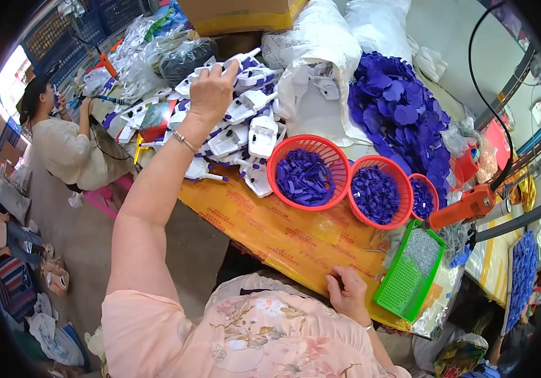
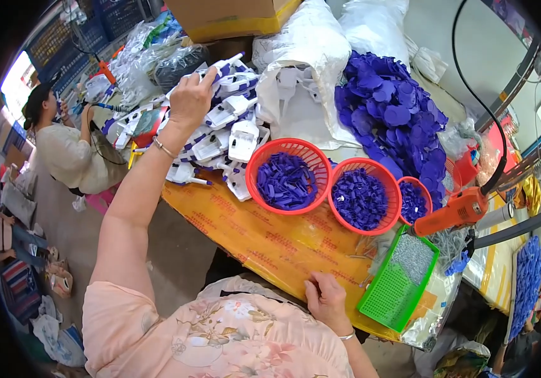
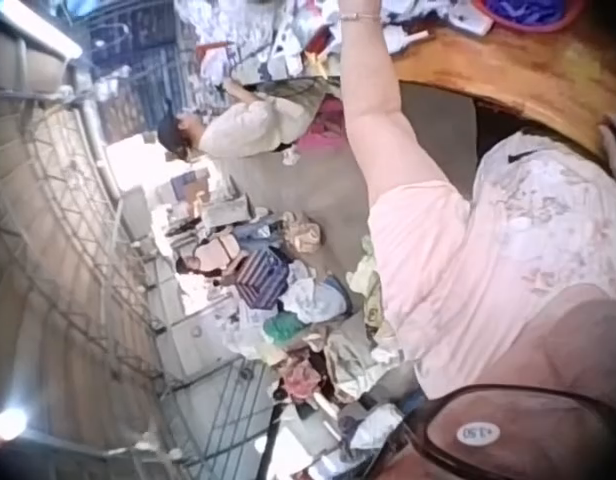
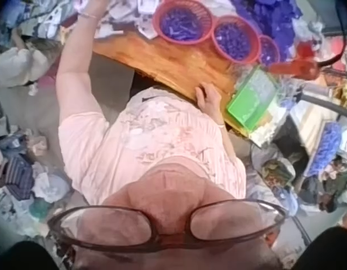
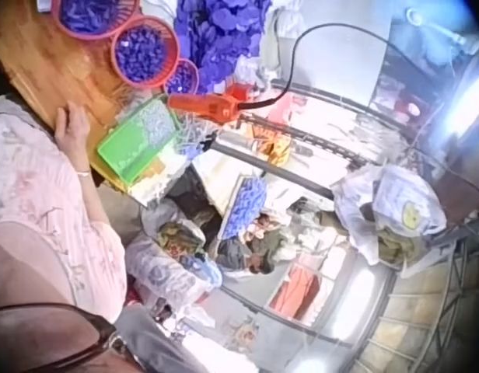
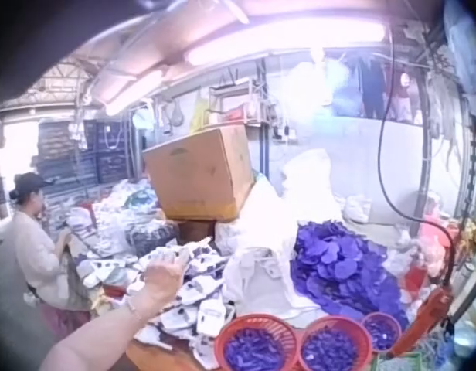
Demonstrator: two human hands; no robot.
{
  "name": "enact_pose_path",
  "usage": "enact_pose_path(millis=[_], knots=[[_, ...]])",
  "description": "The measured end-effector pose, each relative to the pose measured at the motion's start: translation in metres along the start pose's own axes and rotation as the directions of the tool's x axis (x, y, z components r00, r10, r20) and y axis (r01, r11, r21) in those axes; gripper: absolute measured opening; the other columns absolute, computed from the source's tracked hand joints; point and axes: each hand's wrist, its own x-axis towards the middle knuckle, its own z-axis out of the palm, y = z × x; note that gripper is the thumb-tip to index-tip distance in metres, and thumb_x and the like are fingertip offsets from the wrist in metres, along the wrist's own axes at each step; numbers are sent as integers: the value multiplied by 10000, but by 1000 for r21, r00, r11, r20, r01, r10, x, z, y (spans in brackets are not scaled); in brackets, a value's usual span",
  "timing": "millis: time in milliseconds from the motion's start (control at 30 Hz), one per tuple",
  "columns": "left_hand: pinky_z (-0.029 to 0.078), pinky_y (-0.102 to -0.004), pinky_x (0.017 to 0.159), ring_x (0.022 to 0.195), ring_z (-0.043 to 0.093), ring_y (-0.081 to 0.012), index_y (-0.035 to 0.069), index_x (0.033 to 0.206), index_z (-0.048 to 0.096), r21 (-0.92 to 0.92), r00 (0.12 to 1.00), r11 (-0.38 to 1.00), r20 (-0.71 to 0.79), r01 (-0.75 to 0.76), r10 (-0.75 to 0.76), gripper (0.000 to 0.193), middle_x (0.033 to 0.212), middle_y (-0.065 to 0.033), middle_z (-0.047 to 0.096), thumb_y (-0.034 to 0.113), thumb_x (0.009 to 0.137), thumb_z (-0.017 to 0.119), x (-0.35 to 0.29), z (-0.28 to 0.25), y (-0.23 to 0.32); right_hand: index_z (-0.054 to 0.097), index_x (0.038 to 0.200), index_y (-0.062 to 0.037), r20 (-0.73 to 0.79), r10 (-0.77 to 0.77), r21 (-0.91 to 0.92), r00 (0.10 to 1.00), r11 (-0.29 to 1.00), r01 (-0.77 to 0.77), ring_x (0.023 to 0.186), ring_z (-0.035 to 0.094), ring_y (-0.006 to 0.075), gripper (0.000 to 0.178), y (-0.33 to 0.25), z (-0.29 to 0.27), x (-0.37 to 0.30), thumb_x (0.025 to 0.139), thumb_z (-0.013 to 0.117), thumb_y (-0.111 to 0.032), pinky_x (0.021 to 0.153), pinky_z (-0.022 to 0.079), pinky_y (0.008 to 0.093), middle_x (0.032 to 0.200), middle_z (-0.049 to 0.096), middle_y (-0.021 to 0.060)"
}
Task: Assembling toy walkie-talkies by applying hot glue to internal components and snapping plastic casings together.
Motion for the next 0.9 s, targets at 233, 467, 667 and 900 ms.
enact_pose_path(millis=[233,467,667,900], knots=[[539,-378,647,907,566,-294,201,1058,611,2,997,1000,80,1,-1,309,964,-102,552,101,768,571,22,46,-17,600,916,14,7,84,33,996,996,-84,605,589,259,158,-2,-1,1,766,651,-2,533,466,315,720,592,144],[431,-434,937,1104,484,-368,201,1233,533,-7,695,996,717,86,-55,418,1142,-172,510,170,816,519,58,35,-6,604,900,17,15,129,85,992,988,-129,576,577,206,130,-2,-4,4,778,644,-7,509,453,279,713,583,128],[370,-590,913,1139,481,-355,78,1136,589,43,657,999,753,20,-45,365,1144,-163,533,191,792,540,68,-8,20,603,914,17,26,160,138,987,977,-162,576,570,167,148,1,-5,5,775,648,-6,510,455,258,720,579,116],[488,-428,785,839,610,-386,-26,820,652,-659,697,751,552,29,457,245,834,-250,624,189,779,541,58,-14,134,607,917,12,51,223,151,973,962,-228,575,574,151,150,4,-7,6,774,648,-6,506,456,251,723,587,103]])
